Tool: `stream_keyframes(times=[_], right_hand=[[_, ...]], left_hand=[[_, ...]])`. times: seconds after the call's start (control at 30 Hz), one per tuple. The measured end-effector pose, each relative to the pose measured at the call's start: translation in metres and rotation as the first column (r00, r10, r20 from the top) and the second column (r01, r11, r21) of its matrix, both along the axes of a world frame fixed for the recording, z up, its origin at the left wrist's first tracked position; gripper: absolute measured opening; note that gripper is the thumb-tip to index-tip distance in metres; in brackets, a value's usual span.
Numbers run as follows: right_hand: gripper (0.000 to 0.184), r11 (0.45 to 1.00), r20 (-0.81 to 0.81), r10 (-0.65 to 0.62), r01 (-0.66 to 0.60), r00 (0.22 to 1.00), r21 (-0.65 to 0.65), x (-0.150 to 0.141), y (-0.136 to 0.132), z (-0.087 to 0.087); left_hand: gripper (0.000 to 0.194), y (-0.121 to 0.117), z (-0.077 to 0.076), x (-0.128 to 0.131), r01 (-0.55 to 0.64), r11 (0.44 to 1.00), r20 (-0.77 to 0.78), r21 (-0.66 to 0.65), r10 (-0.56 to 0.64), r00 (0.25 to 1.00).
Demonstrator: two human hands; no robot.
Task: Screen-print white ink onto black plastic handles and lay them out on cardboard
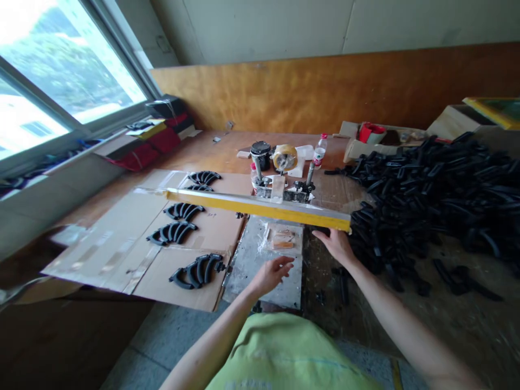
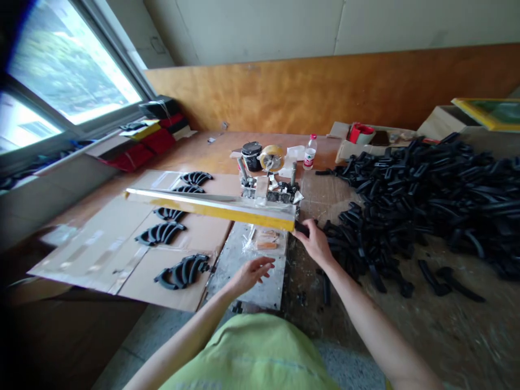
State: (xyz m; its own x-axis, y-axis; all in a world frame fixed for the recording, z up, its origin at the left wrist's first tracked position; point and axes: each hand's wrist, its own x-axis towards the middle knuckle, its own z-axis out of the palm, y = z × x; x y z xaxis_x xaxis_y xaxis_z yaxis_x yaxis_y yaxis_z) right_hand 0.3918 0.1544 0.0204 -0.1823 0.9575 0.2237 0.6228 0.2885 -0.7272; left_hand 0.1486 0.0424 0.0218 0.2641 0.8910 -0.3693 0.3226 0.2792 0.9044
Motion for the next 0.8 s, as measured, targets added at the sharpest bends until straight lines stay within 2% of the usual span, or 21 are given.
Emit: stream_keyframes(times=[0.1, 0.17, 0.27, 0.37, 0.47, 0.53, 0.63, 0.67, 0.73, 0.8], right_hand=[[0.022, 0.978, 0.050, 0.183, -0.187, 0.982, 0.089, -0.059, -0.015, -0.008], [0.022, 0.940, 0.159, 0.289, -0.311, 0.944, 0.138, -0.087, -0.018, -0.016], [0.024, 0.907, 0.346, 0.309, -0.384, 0.886, 0.173, -0.111, -0.017, -0.027], [0.027, 0.916, 0.432, 0.238, -0.349, 0.870, 0.198, -0.122, -0.020, -0.034], [0.028, 0.936, 0.453, 0.166, -0.285, 0.876, 0.207, -0.127, -0.026, -0.035], [0.031, 0.946, 0.463, 0.139, -0.256, 0.876, 0.199, -0.130, -0.031, -0.035], [0.037, 0.950, 0.468, 0.123, -0.240, 0.875, 0.199, -0.132, -0.036, -0.033], [0.039, 0.950, 0.459, 0.115, -0.233, 0.881, 0.209, -0.130, -0.035, -0.032], [0.042, 0.954, 0.418, 0.075, -0.187, 0.906, 0.234, -0.117, -0.031, -0.029], [0.037, 0.969, 0.335, -0.014, -0.069, 0.942, 0.236, -0.091, -0.020, -0.021]], left_hand=[[0.053, -0.002, -0.003, -0.031, -0.112, 0.994, 0.072, -0.019, 0.113, 0.991], [0.054, -0.001, 0.001, -0.055, -0.179, 0.984, 0.096, -0.022, 0.180, 0.979], [0.056, 0.001, 0.011, -0.091, -0.285, 0.959, 0.105, -0.008, 0.284, 0.953], [0.056, 0.007, 0.027, -0.122, -0.397, 0.918, 0.115, 0.017, 0.393, 0.912], [0.056, 0.021, 0.050, -0.142, -0.485, 0.872, 0.169, 0.060, 0.470, 0.866], [0.056, 0.036, 0.071, -0.148, -0.547, 0.828, 0.249, 0.122, 0.508, 0.825], [0.048, 0.060, 0.108, -0.146, -0.643, 0.733, 0.415, 0.222, 0.526, 0.742], [0.046, 0.067, 0.119, -0.143, -0.648, 0.723, 0.454, 0.238, 0.507, 0.733], [0.047, 0.074, 0.138, -0.138, -0.615, 0.746, 0.483, 0.256, 0.453, 0.750], [0.051, 0.072, 0.146, -0.137, -0.572, 0.770, 0.454, 0.283, 0.418, 0.787]])
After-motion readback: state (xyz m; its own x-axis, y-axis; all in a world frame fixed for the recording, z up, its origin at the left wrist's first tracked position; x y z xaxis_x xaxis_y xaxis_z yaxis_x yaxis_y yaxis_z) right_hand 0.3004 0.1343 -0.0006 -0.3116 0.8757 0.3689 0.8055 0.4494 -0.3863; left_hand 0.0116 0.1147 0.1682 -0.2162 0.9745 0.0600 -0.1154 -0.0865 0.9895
